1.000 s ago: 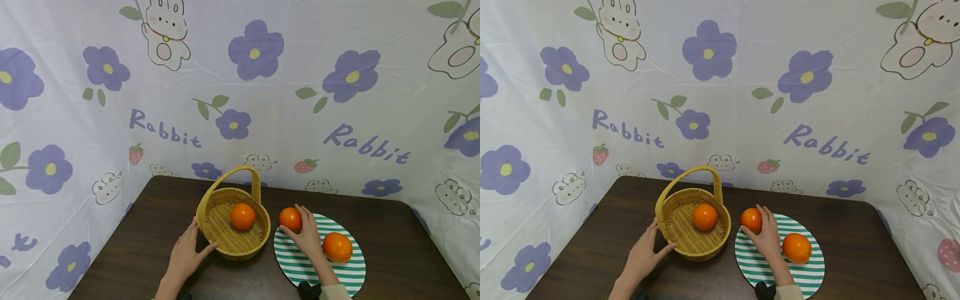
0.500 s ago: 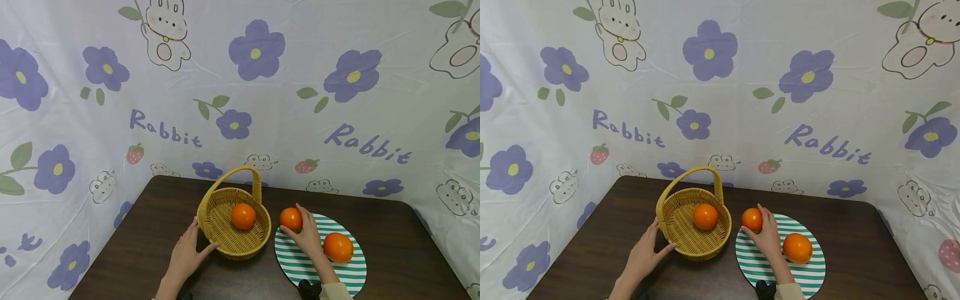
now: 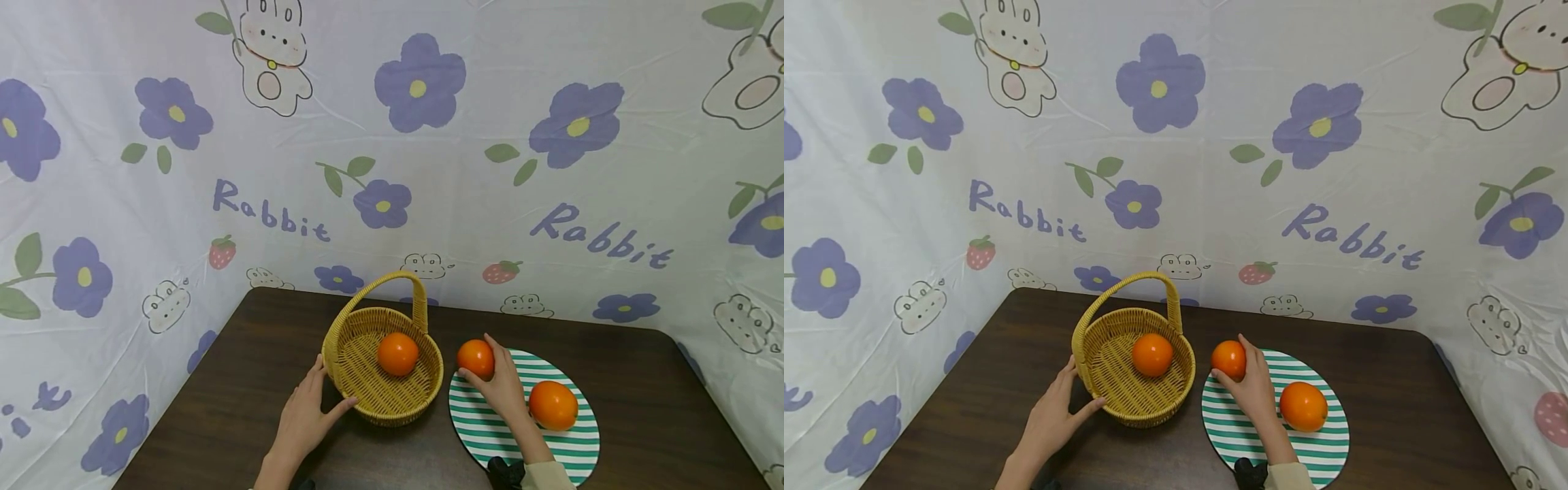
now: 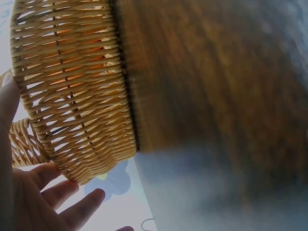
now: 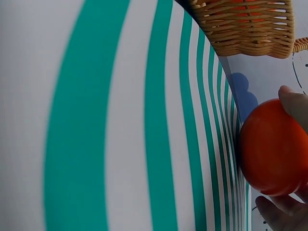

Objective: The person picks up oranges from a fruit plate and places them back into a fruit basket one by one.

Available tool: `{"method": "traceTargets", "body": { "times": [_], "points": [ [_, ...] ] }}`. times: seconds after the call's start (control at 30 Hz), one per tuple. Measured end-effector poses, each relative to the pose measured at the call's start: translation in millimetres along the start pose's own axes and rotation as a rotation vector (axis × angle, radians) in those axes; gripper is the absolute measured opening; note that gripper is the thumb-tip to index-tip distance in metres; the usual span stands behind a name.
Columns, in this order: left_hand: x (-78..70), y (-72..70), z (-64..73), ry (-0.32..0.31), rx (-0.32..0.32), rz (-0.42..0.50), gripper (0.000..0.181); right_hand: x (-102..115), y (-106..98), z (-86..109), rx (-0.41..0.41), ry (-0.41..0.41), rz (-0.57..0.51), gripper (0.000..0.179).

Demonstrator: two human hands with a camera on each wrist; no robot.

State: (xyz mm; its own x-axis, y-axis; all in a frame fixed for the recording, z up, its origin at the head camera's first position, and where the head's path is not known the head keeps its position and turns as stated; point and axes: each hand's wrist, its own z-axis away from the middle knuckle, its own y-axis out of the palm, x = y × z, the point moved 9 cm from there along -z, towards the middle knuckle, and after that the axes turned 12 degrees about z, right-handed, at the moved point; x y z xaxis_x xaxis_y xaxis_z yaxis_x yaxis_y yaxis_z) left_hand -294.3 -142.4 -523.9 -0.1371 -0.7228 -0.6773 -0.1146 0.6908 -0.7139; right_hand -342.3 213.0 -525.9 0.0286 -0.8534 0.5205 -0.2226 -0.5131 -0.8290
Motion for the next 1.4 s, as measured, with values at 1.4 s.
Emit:
{"method": "traceTargets", "body": {
  "times": [1.4],
  "points": [
    [-0.8, -0.7, 1.2, -0.019, 0.014, 0.014, 0.08, 33, -25, 7.6, -0.093, -0.075, -0.092, 0.08]
  ]
}}
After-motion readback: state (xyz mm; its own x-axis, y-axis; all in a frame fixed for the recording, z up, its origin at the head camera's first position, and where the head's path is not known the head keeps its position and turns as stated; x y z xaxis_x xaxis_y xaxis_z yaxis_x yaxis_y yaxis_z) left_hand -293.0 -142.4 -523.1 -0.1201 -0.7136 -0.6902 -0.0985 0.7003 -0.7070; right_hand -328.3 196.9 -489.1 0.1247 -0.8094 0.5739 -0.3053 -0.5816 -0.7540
